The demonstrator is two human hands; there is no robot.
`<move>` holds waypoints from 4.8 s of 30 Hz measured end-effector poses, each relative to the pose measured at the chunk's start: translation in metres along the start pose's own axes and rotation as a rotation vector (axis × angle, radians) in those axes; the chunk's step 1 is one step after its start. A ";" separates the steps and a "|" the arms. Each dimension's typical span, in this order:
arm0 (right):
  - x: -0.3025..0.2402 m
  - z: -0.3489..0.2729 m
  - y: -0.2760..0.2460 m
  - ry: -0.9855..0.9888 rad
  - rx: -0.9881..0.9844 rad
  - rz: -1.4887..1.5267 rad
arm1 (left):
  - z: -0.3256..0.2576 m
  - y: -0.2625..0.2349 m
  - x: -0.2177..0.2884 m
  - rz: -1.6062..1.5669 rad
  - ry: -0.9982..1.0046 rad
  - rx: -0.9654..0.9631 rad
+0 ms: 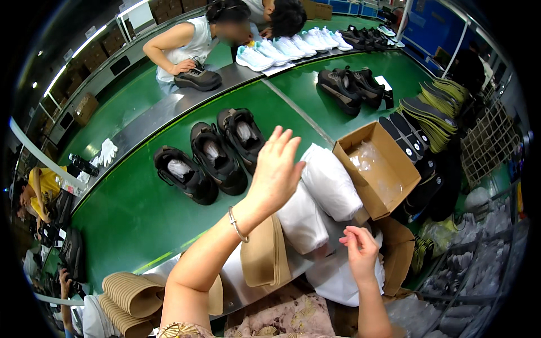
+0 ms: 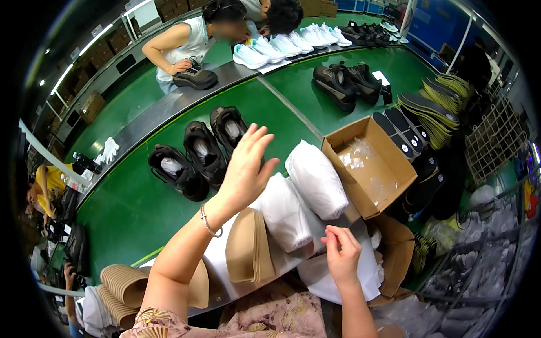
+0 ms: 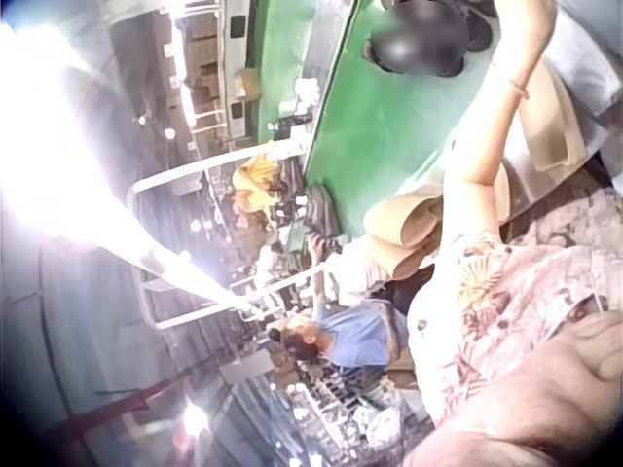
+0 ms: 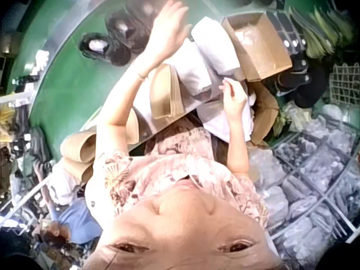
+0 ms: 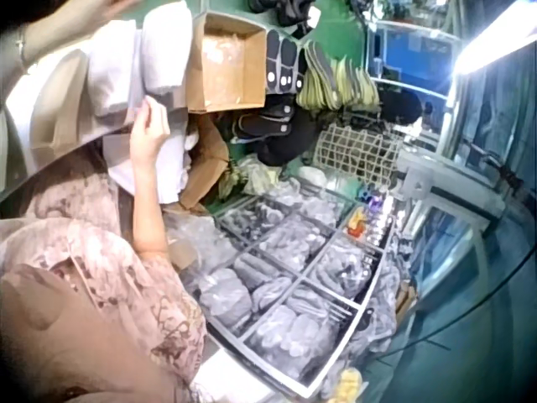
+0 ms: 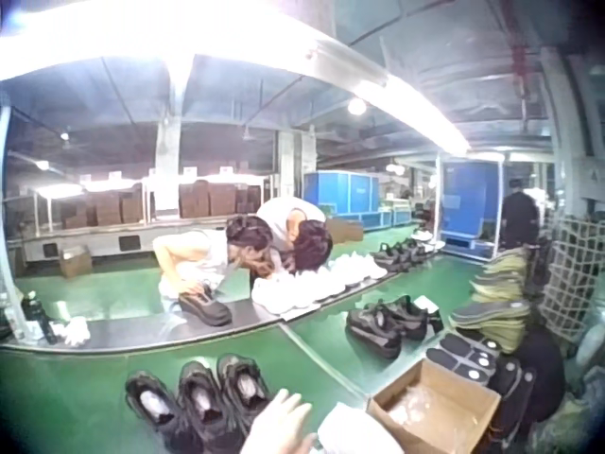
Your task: The person wraps a shoe in tissue paper and places it into a shoe box.
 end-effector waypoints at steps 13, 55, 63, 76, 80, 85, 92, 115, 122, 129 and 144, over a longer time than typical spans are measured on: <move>-0.011 -0.115 -0.069 -0.143 0.160 -0.135 | -0.054 -0.022 0.149 -0.118 0.339 0.128; -0.054 -0.270 0.098 -0.103 -0.448 0.066 | -0.412 -0.093 -0.048 -0.545 -0.939 0.150; -0.069 -0.235 0.192 -0.022 -0.453 0.139 | -0.399 -0.096 -0.008 -0.530 -0.808 0.145; -0.040 -0.229 0.235 0.128 -0.655 0.370 | -0.407 -0.090 -0.002 -0.491 -0.731 0.180; -0.038 -0.227 0.233 0.236 -0.716 0.445 | -0.400 -0.094 -0.008 -0.432 -0.685 0.119; -0.039 -0.227 0.237 0.349 -0.810 0.521 | -0.397 -0.095 -0.010 -0.422 -0.704 0.086; -0.029 -0.228 0.229 0.317 -0.757 0.553 | -0.396 -0.085 -0.007 -0.342 -0.683 0.092; -0.024 -0.232 0.233 0.057 -0.478 0.570 | -0.398 -0.083 -0.007 -0.394 -0.638 0.233; -0.047 -0.239 0.227 -0.190 -0.341 0.240 | -0.410 -0.074 -0.006 -0.491 -0.807 0.233; -0.041 -0.238 0.217 -0.151 -0.351 0.315 | -0.402 -0.074 0.003 -0.381 -0.711 0.308; -0.042 -0.221 0.230 -0.137 -0.545 0.307 | -0.373 -0.091 -0.015 -0.872 -1.025 0.410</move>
Point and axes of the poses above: each hand's wrist, its own z-axis towards the middle knuckle, its own y-axis out of the palm, x = y × z, the point moved 5 cm from there along z, towards the middle knuckle, and after that the axes turned 7 degrees about z, right-handed, at the moved point
